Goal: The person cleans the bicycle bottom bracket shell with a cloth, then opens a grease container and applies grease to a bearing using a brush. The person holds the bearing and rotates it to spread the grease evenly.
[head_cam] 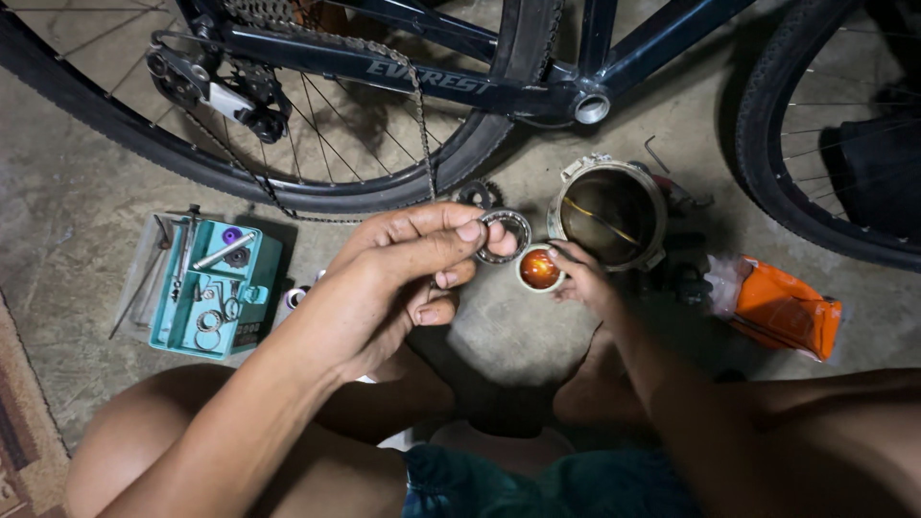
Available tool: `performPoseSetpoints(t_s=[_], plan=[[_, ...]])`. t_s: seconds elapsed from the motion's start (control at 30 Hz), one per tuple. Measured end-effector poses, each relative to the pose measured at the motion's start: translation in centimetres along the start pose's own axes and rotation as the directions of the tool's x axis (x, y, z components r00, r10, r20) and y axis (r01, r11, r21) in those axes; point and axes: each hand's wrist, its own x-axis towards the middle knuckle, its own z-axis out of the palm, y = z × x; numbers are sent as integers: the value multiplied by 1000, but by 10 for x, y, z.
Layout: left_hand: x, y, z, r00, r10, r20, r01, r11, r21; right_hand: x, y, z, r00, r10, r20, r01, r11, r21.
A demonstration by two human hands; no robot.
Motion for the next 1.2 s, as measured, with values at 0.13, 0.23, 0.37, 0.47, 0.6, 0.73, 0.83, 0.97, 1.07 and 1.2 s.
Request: performPoseSetpoints(t_s=[0.13, 0.23, 0.37, 0.47, 0.6, 0.73, 0.83, 0.97, 1.07, 1.2], plan=[[7, -5, 3, 999, -18, -27, 19, 999, 32, 5, 20, 7, 995, 101, 14, -100, 995, -20], [10, -11, 4, 998, -40, -52, 42, 998, 35, 9, 45, 14, 996, 94, -5, -94, 994, -62], [14, -19, 5, 995, -65, -73, 69, 996, 57, 18, 71, 13, 989, 120, -87, -119, 993, 19], [13, -22, 6, 994, -75, -80, 81, 993, 82, 16, 80, 8, 983, 71, -172, -86, 993, -83], [13, -23, 9, 996, -66, -53, 70, 993, 93, -5, 75, -6, 903, -426, -50, 250, 618, -745], [12, -23, 9, 997, -68, -32, 72, 989, 131, -17, 56, -4, 994, -82, 71, 82, 135, -987], [14, -23, 10, 999, -40, 5, 39, 991, 125, -19, 43, 2, 996, -4, 93, 93, 98, -991], [12, -25, 8, 999, -28, 16, 26, 992, 120, -16, 45, 8, 984, -10, 178, 177, 138, -974], [13, -24, 5, 1000, -15, 28, 11, 992, 123, -10, 48, 1, 986, -3, 165, 163, 169, -972], [13, -24, 5, 1000, -10, 30, 6, 992, 126, 1, 51, -2, 972, -33, 234, 236, 167, -957]])
